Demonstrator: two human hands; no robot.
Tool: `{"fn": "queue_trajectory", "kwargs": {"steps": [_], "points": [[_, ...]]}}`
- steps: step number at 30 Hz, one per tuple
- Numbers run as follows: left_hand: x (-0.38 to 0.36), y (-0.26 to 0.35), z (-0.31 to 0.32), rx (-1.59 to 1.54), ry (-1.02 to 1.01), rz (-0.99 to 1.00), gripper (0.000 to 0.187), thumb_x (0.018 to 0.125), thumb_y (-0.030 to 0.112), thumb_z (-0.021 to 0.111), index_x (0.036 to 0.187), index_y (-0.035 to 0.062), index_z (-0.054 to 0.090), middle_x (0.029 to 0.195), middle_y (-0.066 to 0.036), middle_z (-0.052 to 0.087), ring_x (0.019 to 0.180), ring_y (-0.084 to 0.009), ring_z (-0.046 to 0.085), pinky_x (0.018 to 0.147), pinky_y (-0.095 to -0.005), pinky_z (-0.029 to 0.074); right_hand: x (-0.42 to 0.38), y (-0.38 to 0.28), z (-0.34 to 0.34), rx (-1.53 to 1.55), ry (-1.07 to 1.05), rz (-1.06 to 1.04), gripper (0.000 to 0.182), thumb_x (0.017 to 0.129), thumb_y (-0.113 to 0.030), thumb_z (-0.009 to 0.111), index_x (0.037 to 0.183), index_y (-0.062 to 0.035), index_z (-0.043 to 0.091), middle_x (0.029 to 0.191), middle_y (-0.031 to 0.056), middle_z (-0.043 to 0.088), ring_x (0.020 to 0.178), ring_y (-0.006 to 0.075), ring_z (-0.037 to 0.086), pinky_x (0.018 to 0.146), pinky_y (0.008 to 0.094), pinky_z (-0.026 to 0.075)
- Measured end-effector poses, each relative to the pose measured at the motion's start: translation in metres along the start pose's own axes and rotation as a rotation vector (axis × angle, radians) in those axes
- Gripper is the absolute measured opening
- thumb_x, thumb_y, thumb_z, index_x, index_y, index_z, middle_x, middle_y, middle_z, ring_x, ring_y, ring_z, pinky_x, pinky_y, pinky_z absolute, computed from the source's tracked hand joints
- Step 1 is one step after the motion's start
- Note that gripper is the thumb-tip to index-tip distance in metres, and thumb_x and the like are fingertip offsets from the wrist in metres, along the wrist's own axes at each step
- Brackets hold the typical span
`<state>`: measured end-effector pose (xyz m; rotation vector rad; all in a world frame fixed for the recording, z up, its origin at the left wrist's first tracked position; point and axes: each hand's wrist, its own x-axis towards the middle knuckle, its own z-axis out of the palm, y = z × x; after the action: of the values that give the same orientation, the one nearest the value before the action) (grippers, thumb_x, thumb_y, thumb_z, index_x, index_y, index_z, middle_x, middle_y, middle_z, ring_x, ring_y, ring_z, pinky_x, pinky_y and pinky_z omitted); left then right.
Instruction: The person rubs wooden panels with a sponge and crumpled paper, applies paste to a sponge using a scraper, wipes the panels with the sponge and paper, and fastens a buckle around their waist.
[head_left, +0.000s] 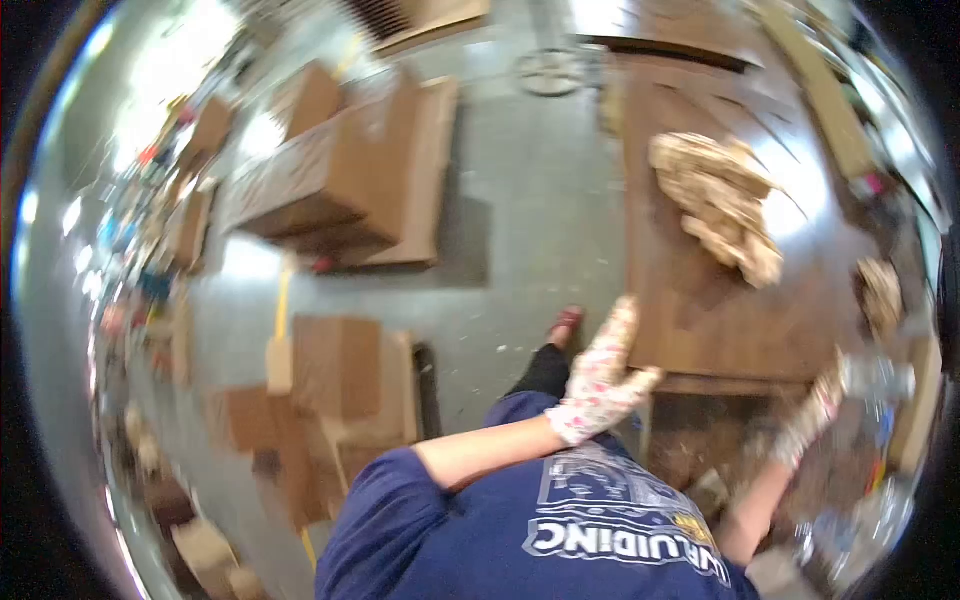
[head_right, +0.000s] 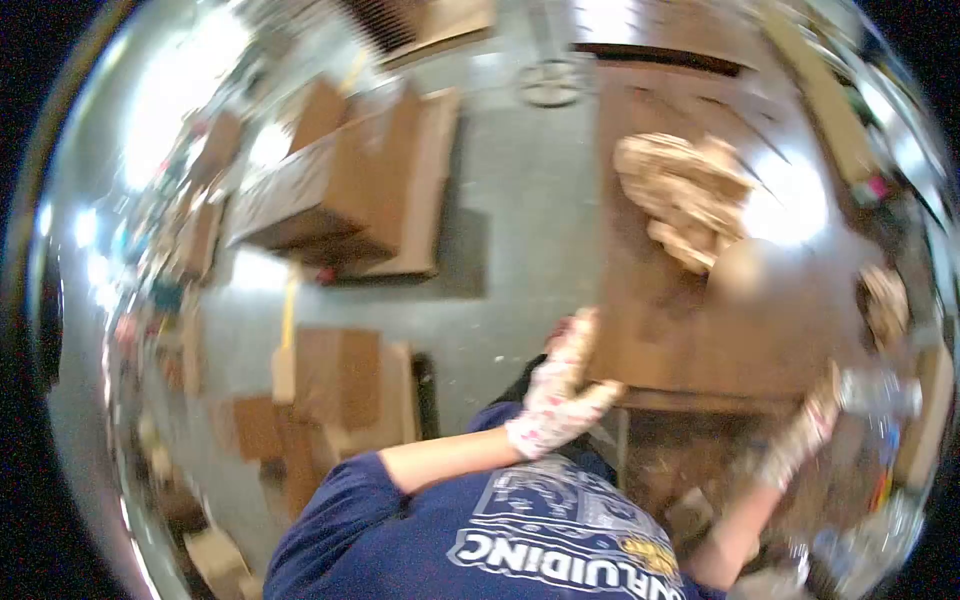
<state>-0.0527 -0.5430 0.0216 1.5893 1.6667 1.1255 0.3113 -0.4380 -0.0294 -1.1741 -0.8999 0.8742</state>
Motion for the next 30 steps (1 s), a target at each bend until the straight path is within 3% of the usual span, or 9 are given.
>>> {"fn": "queue_trajectory", "kwargs": {"steps": [2,4,7,12,16,19,23,27,30], "points": [[0.003,0.003,0.001,-0.098,-0.004,-0.033,0.082,0.081,0.016,0.070,0.147,-0.0035,0.027,0.149,-0.024,0.033,0.140,-0.0313,0.032,0.114,-0.0359,0.027,-0.008,-0.016,0.016,-0.366,0.007,-0.122,0.043,0.097,-0.006,0.043,0.139,0.0019,0.044,0.143,0.0155,0.045,0.133,0.0237,0.042,0.114,0.0357,0.030],[0.005,0.004,0.003,-0.082,-0.019,-0.095,0.079,0.083,0.015,0.068,0.148,-0.0021,0.026,0.148,-0.022,0.036,0.136,-0.0310,0.039,0.112,-0.0378,0.032,-0.005,-0.025,0.012,-0.361,0.025,-0.119,0.039,0.097,-0.010,0.050,0.134,0.0018,0.050,0.136,0.0127,0.052,0.127,0.0207,0.047,0.110,0.0330,0.034],[0.007,0.008,0.002,-0.342,0.000,-0.132,0.077,0.084,0.002,0.064,0.150,0.0007,0.023,0.148,-0.016,0.037,0.134,-0.0211,0.038,0.111,-0.0333,0.032,-0.008,-0.042,0.030,-0.407,0.096,-0.053,0.033,0.096,-0.011,0.055,0.128,-0.0020,0.059,0.125,0.0065,0.062,0.116,0.0148,0.055,0.104,0.0284,0.038],[0.006,0.006,0.002,-0.440,0.009,-0.197,0.075,0.086,-0.003,0.059,0.151,0.0032,0.022,0.149,-0.012,0.034,0.134,-0.0192,0.035,0.110,-0.0320,0.029,-0.010,-0.046,0.036,-0.325,0.085,-0.050,0.031,0.095,-0.011,0.059,0.125,-0.0044,0.061,0.120,0.0041,0.065,0.109,0.0105,0.056,0.098,0.0260,0.041],[0.004,-0.002,-0.007,-0.126,-0.069,-0.068,0.082,0.084,0.014,0.063,0.152,0.0037,0.018,0.151,-0.017,0.032,0.135,-0.0239,0.036,0.111,-0.0346,0.028,-0.010,-0.054,0.029,-0.235,-0.002,0.009,0.033,0.095,-0.011,0.059,0.127,-0.0030,0.058,0.123,0.0032,0.063,0.111,0.0099,0.055,0.097,0.0246,0.041],[0.003,0.005,-0.011,-0.136,-0.084,-0.113,0.077,0.088,0.014,0.058,0.152,0.0043,0.018,0.152,-0.017,0.030,0.136,-0.0241,0.035,0.111,-0.0349,0.029,-0.010,-0.052,0.025,-0.087,-0.042,0.087,0.034,0.095,-0.009,0.059,0.128,-0.0022,0.057,0.124,0.0028,0.063,0.111,0.0092,0.054,0.097,0.0238,0.041],[-0.002,0.002,-0.003,-0.051,-0.003,-0.091,0.066,0.093,0.004,0.047,0.153,0.0104,0.020,0.146,-0.012,0.039,0.114,-0.0168,0.047,0.095,-0.0274,0.040,-0.005,-0.046,0.025,-0.093,-0.042,0.027,0.034,0.094,-0.006,0.059,0.128,-0.0015,0.057,0.124,0.0039,0.063,0.113,0.0091,0.054,0.098,0.0236,0.040],[-0.002,0.008,-0.002,0.034,0.002,-0.062,0.063,0.095,0.007,0.045,0.153,0.0071,0.019,0.148,-0.013,0.036,0.128,-0.0198,0.040,0.104,-0.0319,0.035,-0.004,-0.047,0.025,-0.100,-0.048,-0.004,0.033,0.093,-0.004,0.059,0.126,-0.0005,0.058,0.124,0.0052,0.063,0.116,0.0112,0.054,0.101,0.0252,0.039],[-0.001,0.005,-0.006,-0.027,-0.051,-0.036,0.067,0.096,0.017,0.052,0.153,0.0055,0.019,0.148,-0.015,0.035,0.134,-0.0220,0.035,0.107,-0.0349,0.032,-0.004,-0.049,0.026,-0.055,-0.052,0.040,0.036,0.091,-0.002,0.059,0.127,-0.0005,0.057,0.126,0.0065,0.061,0.119,0.0134,0.053,0.104,0.0272,0.038]]}}
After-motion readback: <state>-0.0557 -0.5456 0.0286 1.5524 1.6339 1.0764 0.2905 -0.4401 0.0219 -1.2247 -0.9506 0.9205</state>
